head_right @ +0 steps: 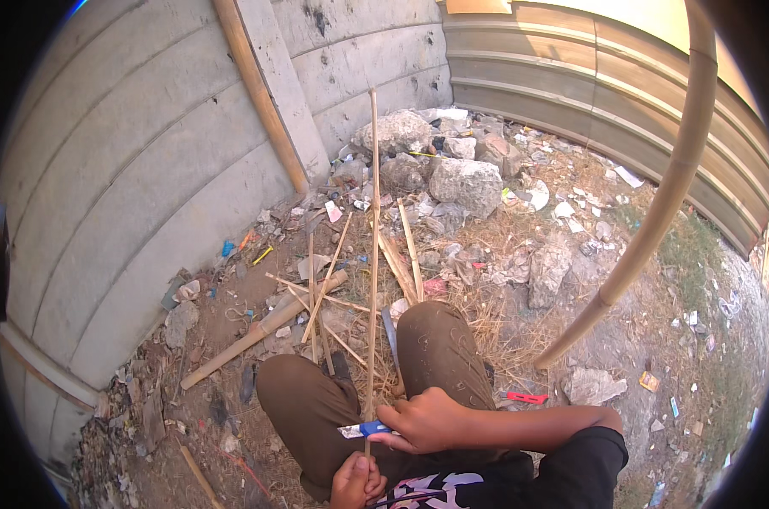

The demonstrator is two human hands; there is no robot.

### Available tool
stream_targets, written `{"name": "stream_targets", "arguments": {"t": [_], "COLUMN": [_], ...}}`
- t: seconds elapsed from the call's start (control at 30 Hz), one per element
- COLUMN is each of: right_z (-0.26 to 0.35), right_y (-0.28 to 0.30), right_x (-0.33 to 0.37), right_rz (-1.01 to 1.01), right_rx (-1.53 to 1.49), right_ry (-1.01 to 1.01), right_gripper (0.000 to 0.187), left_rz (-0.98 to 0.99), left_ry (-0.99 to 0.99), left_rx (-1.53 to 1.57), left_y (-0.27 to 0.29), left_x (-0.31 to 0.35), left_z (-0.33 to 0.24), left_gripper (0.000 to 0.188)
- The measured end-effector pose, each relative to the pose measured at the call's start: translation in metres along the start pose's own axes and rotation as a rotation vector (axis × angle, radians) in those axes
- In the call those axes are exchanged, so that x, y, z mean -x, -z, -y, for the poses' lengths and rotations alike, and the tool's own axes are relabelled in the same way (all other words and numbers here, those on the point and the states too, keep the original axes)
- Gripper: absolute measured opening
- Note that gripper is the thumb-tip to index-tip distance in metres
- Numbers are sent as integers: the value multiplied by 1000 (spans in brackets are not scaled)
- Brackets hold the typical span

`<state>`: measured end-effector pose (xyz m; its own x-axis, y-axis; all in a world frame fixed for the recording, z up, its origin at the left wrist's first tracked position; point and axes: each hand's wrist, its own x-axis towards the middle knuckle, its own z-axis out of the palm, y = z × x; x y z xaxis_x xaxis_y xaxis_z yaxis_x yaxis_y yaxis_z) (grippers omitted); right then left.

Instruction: The person sits on the ground and uses a utility knife to shave and sharpen thin bamboo sticks. They hold the sticks with one hand and scrape the blade along the length to remove the outer layer. Later, they use a machete to further split and shape the bamboo pieces.

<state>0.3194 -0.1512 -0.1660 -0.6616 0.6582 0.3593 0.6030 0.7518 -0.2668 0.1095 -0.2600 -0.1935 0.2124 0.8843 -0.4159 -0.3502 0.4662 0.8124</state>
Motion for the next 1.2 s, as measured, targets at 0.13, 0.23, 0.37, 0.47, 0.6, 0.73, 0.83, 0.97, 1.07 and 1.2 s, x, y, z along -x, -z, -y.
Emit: {"name": "stream_targets", "arguments": {"t": [0.13, 0.23, 0.37, 0.47, 0.6, 0.73, 0.83, 0.97, 1.07, 1.2], "right_z": [-17, -36, -13, 11, 10, -8, -16, -22, -55, -129], "right_y": [11, 28, 16, 4, 7, 2, -6, -13, 11, 108], "right_x": [-11, -23, -20, -4, -7, -20, -30, -42, -70, -72], "right_rz": [-116, -46, -113, -42, -67, -149, -218, -260, -306, -641], "right_rx": [8, 147, 99, 51, 166, 350, 397, 402, 280, 405], "right_ry": [-283, -209, -136, -21, 81, 202, 253, 257, -443, -810], "right_gripper": [47, 48, 48, 49, 50, 54, 56, 58, 49, 45], "left_rz": [-3, 48, 10, -1, -68, 1, -11, -47, 31, 31], "left_ry": [-39, -56, -131, -66, -208, -158, -153, -145, -104, -212], "left_rx": [-44, -39, 0, 40, -20, -13, -4, 89, 15, -283], "left_y": [0, 4, 6, 14, 0, 5, 5, 4, 14, 3], "left_x": [2, 0, 3, 7, 6, 9, 9, 9, -3, -6], "left_z": [0, -1, 7, 4, 4, -6, -8, -10, 5, 9], "left_gripper": [27, 26, 26, 28, 31, 32, 32, 27, 33, 26]}}
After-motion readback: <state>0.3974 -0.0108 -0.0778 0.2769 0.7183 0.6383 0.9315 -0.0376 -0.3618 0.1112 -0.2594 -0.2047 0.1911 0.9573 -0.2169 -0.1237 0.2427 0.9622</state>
